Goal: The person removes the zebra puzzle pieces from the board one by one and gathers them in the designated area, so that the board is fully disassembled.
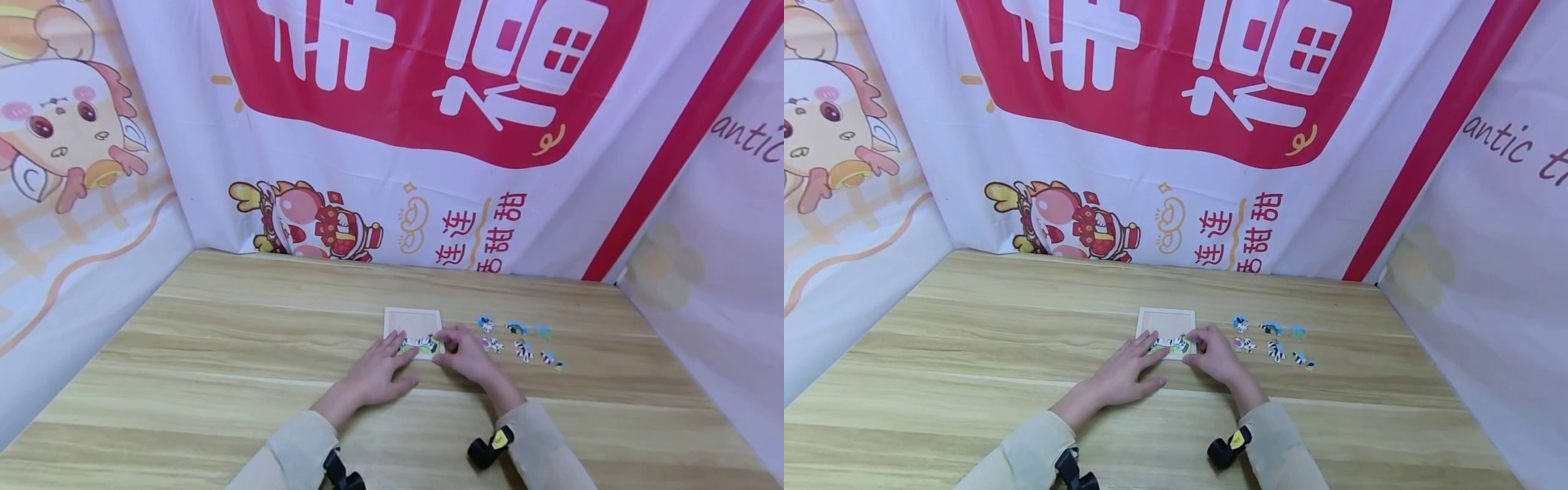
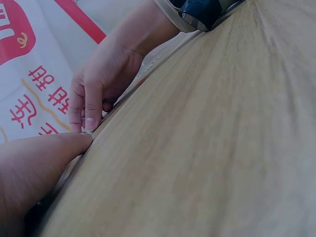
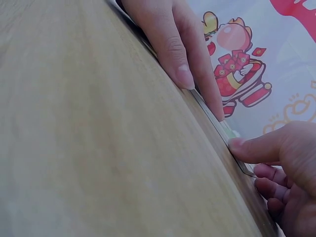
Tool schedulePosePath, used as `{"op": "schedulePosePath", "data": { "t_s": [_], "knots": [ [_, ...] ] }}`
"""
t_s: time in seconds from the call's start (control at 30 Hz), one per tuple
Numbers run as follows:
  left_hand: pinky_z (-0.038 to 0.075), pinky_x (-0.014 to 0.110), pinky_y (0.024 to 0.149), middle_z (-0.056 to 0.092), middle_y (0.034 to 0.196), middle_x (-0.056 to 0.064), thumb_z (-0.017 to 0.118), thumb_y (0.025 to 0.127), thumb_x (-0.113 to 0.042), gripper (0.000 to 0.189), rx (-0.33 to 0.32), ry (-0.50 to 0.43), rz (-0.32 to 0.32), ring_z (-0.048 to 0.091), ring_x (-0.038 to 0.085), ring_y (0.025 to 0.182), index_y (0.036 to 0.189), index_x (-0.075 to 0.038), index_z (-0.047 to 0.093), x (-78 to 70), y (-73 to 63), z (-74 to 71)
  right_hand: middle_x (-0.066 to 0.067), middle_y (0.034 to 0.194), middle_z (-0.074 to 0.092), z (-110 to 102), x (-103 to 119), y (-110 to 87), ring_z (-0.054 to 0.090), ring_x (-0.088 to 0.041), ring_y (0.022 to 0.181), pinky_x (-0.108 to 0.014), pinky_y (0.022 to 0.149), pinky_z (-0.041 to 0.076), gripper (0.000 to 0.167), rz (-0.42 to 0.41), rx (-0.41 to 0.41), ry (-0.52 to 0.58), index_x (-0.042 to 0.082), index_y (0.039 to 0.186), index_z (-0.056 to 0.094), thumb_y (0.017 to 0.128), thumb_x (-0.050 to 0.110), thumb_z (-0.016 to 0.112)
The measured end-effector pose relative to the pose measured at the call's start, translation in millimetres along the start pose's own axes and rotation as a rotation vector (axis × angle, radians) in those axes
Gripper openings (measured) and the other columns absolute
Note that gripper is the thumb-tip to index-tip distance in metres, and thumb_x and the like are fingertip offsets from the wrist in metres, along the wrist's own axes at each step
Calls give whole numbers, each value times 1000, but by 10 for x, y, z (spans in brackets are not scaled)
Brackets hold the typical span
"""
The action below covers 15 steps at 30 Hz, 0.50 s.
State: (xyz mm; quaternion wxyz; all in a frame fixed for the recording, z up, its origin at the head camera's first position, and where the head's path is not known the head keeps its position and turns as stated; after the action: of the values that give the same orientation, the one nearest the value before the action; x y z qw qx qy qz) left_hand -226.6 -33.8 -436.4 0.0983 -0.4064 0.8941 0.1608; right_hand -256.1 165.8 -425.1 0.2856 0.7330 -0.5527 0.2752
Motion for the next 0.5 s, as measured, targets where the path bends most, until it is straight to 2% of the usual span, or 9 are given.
{"op": "schedulePosePath", "data": {
  "t_s": [0.27,0.5],
  "knots": [
    [13,45,100,19,139,15,39,85,-51,58,-6,-4,-2,12,30,127,132,-16,37,8,-2,8,-1,80,52,5,5,1,48,-17,71,-29,64,43,32,28,0,107,10,93,57,65,1,70],
    [12,45,100,18,139,15,39,85,-50,57,-5,-7,-4,12,30,127,132,-16,37,9,-6,10,-1,79,53,9,2,2,48,-16,71,-28,62,44,31,51,7,91,9,95,58,68,1,68]
  ]
}}
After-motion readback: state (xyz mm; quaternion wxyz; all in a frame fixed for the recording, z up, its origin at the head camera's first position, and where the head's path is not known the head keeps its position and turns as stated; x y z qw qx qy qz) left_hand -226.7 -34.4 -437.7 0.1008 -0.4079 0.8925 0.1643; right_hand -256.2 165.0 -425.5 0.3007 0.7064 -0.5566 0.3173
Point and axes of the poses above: each hand's wrist, its own y-axis towards the middle knuckle, its own z-axis out of the palm, x = y × z, the point moved 1 cm from there along y, towards the middle knuckle
